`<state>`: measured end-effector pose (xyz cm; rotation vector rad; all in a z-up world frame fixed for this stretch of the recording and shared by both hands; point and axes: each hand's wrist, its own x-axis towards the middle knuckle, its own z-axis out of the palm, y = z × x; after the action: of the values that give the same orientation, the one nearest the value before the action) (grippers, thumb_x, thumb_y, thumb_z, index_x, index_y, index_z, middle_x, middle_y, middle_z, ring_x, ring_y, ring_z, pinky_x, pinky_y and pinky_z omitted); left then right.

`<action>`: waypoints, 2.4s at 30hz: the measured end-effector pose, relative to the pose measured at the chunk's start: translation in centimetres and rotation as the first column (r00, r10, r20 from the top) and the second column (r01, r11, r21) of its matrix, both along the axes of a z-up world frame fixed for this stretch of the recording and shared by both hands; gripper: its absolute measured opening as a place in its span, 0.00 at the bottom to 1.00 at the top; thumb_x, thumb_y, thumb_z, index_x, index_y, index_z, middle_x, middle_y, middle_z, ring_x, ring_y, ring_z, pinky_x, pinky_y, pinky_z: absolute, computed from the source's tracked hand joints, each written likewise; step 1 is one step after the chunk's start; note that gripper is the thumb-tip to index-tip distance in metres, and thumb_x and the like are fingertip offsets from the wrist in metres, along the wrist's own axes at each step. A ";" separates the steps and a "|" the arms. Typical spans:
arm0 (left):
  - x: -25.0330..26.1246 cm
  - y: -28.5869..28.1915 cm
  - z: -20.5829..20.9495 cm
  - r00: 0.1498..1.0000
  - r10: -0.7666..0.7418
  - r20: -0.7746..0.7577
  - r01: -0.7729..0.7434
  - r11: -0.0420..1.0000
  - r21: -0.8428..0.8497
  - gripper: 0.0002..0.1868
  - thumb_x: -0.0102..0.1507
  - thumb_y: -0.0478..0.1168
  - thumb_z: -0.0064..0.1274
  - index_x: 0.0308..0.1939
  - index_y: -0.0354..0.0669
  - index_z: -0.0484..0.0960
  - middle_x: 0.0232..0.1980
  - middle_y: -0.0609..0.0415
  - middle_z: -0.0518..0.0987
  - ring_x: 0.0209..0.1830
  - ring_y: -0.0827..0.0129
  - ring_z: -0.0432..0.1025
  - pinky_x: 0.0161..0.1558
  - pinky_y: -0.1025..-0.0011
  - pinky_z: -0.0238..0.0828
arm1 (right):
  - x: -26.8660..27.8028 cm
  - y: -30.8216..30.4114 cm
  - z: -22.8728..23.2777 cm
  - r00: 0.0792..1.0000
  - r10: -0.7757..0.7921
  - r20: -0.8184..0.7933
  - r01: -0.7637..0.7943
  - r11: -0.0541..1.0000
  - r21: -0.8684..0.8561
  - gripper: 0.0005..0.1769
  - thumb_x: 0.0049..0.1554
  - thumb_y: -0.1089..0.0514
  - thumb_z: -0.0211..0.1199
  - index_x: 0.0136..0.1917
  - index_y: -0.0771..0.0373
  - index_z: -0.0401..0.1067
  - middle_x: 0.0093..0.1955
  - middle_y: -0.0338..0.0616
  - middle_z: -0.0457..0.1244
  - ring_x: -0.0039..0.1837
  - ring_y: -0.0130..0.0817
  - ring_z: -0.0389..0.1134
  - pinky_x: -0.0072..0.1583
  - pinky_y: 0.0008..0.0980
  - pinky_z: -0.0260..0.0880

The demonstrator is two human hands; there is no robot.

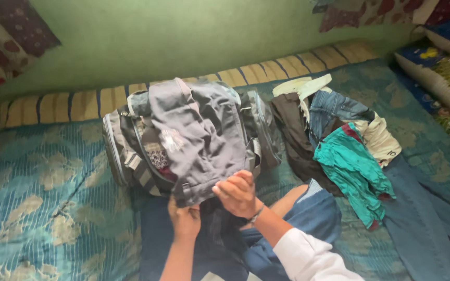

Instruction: The person folds various clothing items, including a pink cloth, dark pants, a teal garment, and white shirts, and places them into an open duffel bag on a bed.

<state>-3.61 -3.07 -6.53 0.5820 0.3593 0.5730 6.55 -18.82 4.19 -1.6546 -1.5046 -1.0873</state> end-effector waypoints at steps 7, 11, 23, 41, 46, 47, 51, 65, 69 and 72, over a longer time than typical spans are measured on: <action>-0.6 0.9 -3.1 0.964 -0.177 0.198 0.234 0.917 -0.323 0.18 0.54 0.30 0.44 0.46 0.31 0.78 0.47 0.42 0.83 0.50 0.52 0.78 0.60 0.54 0.75 | -1.8 2.0 -4.9 0.977 -0.070 -0.202 0.045 0.991 -0.124 0.12 0.49 0.64 0.70 0.49 0.60 0.78 0.49 0.36 0.67 0.48 0.32 0.68 0.62 0.43 0.61; -1.8 -0.7 -6.1 0.978 -0.150 0.145 0.167 0.980 -0.111 0.20 0.54 0.22 0.47 0.50 0.27 0.77 0.48 0.45 0.82 0.53 0.57 0.77 0.67 0.59 0.70 | -2.9 2.5 -6.3 0.936 -0.118 -0.331 0.073 0.987 -0.146 0.13 0.48 0.65 0.67 0.49 0.61 0.77 0.49 0.38 0.67 0.49 0.34 0.69 0.62 0.43 0.60; 0.0 -2.7 -0.2 0.959 0.121 -0.257 -0.139 0.989 -0.053 0.15 0.56 0.25 0.62 0.46 0.35 0.81 0.42 0.50 0.84 0.39 0.63 0.81 0.39 0.68 0.81 | -4.9 1.2 -5.0 0.940 -0.184 -0.289 0.175 0.983 -0.058 0.19 0.47 0.64 0.67 0.55 0.60 0.78 0.59 0.46 0.67 0.64 0.44 0.69 0.66 0.49 0.61; -5.3 1.1 26.0 0.939 -0.175 0.296 -0.254 0.231 0.939 0.29 0.59 0.44 0.69 0.59 0.34 0.76 0.64 0.40 0.78 0.59 0.52 0.76 0.62 0.61 0.76 | 0.5 -6.8 20.2 0.928 0.201 -0.313 -0.197 0.979 0.043 0.22 0.44 0.75 0.59 0.51 0.63 0.77 0.55 0.48 0.71 0.54 0.47 0.75 0.57 0.38 0.75; -2.9 -0.8 33.1 0.910 -0.342 0.235 -0.307 -0.172 0.936 0.46 0.51 0.47 0.73 0.68 0.34 0.70 0.69 0.40 0.74 0.72 0.42 0.69 0.71 0.56 0.65 | -2.3 -8.0 25.0 0.832 0.367 -0.417 -0.451 0.884 -0.122 0.21 0.45 0.71 0.62 0.52 0.63 0.78 0.55 0.49 0.72 0.53 0.47 0.75 0.56 0.37 0.75; -2.6 -1.3 33.6 0.889 -0.434 0.146 -0.212 -0.107 0.971 0.45 0.51 0.46 0.74 0.68 0.34 0.70 0.66 0.41 0.77 0.68 0.46 0.72 0.68 0.59 0.67 | -2.5 -7.7 25.5 0.808 0.410 -0.423 -0.509 0.848 -0.150 0.20 0.45 0.70 0.62 0.52 0.63 0.78 0.55 0.49 0.72 0.52 0.48 0.74 0.57 0.37 0.75; -2.5 -2.4 33.5 0.836 -0.539 -0.102 0.092 -0.047 0.995 0.40 0.50 0.43 0.76 0.63 0.36 0.77 0.49 0.47 0.85 0.48 0.60 0.81 0.52 0.72 0.76 | -4.5 -7.3 25.8 0.784 0.381 -0.490 -0.450 0.893 -0.025 0.17 0.50 0.70 0.65 0.55 0.64 0.76 0.54 0.48 0.71 0.56 0.45 0.77 0.59 0.35 0.78; -4.4 -1.7 25.1 0.990 -0.136 0.038 0.037 0.510 0.859 0.27 0.45 0.33 0.77 0.46 0.32 0.84 0.39 0.54 0.88 0.39 0.78 0.79 0.43 0.77 0.78 | -5.2 -7.3 16.0 -0.042 0.740 -0.672 -0.473 0.577 0.665 0.60 0.42 0.40 0.79 0.76 0.72 0.58 0.68 0.50 0.64 0.68 0.33 0.67 0.69 0.35 0.64; -4.7 -2.6 24.3 0.992 0.022 0.125 -0.124 0.398 0.909 0.25 0.47 0.35 0.77 0.44 0.34 0.82 0.40 0.53 0.88 0.39 0.79 0.81 0.42 0.78 0.79 | -7.7 -5.9 14.6 0.110 0.659 -0.744 -0.360 0.724 0.588 0.59 0.46 0.56 0.82 0.80 0.68 0.49 0.69 0.51 0.62 0.68 0.33 0.66 0.68 0.34 0.65; -4.8 -2.3 24.5 0.988 -0.046 0.147 -0.117 0.396 0.911 0.26 0.50 0.33 0.75 0.48 0.35 0.77 0.45 0.51 0.87 0.44 0.75 0.81 0.46 0.76 0.80 | -7.1 -5.3 13.5 0.220 0.515 -0.828 -0.165 0.857 0.489 0.53 0.47 0.66 0.81 0.79 0.71 0.55 0.57 0.55 0.69 0.58 0.35 0.72 0.59 0.32 0.72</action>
<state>-8.41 -5.38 17.94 1.6329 -0.1584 0.8481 -0.54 -24.11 17.74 -1.1924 -0.7139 0.0780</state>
